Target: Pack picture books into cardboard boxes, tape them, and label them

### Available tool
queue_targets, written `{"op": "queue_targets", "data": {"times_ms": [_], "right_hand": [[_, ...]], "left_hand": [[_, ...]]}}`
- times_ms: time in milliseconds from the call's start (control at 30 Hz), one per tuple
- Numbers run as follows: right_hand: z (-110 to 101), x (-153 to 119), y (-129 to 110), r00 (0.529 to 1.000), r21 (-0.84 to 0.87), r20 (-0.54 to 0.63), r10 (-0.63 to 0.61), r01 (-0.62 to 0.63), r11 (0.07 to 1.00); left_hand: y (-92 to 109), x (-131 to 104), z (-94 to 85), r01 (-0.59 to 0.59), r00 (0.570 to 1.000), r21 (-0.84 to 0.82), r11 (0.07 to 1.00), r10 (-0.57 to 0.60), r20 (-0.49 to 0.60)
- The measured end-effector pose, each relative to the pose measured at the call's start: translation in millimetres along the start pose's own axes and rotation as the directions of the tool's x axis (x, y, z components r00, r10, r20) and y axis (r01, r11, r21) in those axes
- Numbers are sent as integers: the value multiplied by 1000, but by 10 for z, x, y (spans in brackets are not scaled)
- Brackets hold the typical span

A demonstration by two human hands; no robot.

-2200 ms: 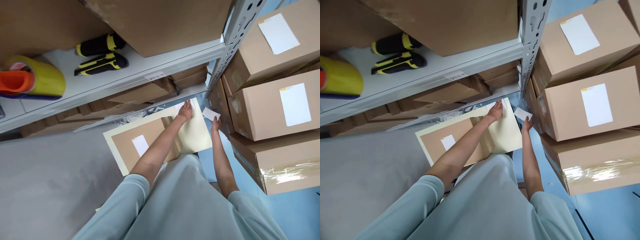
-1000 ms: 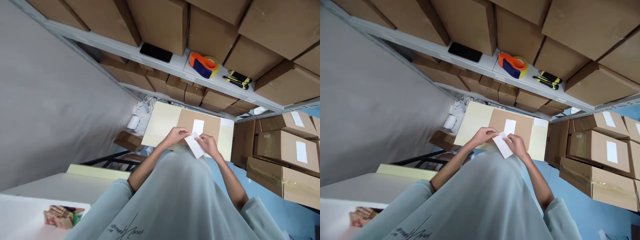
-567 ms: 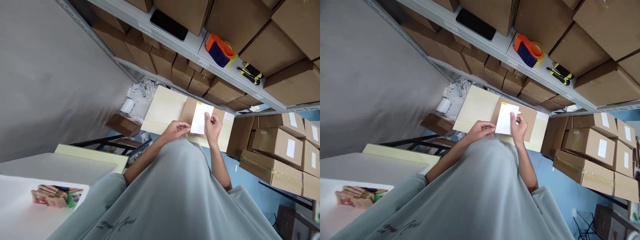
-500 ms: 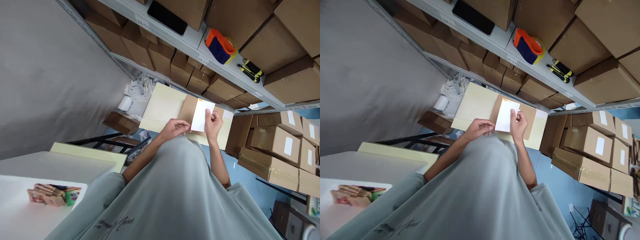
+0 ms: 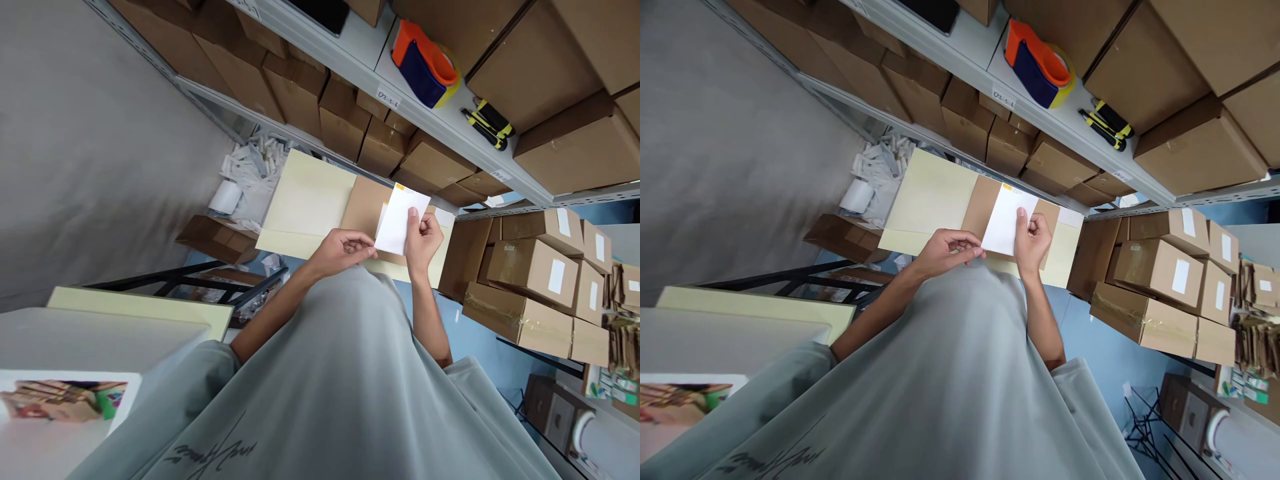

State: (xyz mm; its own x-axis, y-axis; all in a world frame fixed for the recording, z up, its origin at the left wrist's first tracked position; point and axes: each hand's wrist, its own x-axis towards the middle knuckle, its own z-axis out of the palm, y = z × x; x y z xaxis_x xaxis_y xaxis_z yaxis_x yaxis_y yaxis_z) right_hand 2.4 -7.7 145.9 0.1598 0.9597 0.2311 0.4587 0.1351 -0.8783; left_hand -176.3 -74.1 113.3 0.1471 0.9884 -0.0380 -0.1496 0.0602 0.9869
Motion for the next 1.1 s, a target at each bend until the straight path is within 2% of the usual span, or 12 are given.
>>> {"op": "queue_targets", "data": {"times_ms": [133,233,300,400,500,633,700,800,1000,1100], "right_hand": [[-70,45,102,999,-12,15,38,-38,999],[-83,79,264,995,14,50,89,-89,996],[-77,91,396,982,-11,126,142,-142,990],[-101,66,554,925,-152,321,203,-161,975],[-222,-27,585,878,-163,455,148,-82,983],[-471,-184,442,840,56,541,28,-69,996],[-560,-240,363,830,106,557,17,-92,990],[-610,-275,325,845,125,534,35,-119,985],[-611,-253,481,856,148,509,94,-195,970],[-625,-243,547,858,124,492,149,-239,963]], "left_hand": [[3,45,80,-7,1000,-1,1000,7,4],[-10,80,140,-13,1000,4,1000,13,15],[-25,108,183,-10,1000,6,1000,9,20],[-58,154,252,1,1000,-4,1000,-1,10],[-103,190,318,1,1000,3,1000,-1,-31],[-164,197,400,8,997,58,998,-4,-76],[-190,193,443,0,997,89,996,8,-81],[-223,196,507,-31,996,116,993,41,-80],[-231,230,599,-41,997,202,979,53,-56],[-215,241,615,-20,998,183,983,31,-57]]}}
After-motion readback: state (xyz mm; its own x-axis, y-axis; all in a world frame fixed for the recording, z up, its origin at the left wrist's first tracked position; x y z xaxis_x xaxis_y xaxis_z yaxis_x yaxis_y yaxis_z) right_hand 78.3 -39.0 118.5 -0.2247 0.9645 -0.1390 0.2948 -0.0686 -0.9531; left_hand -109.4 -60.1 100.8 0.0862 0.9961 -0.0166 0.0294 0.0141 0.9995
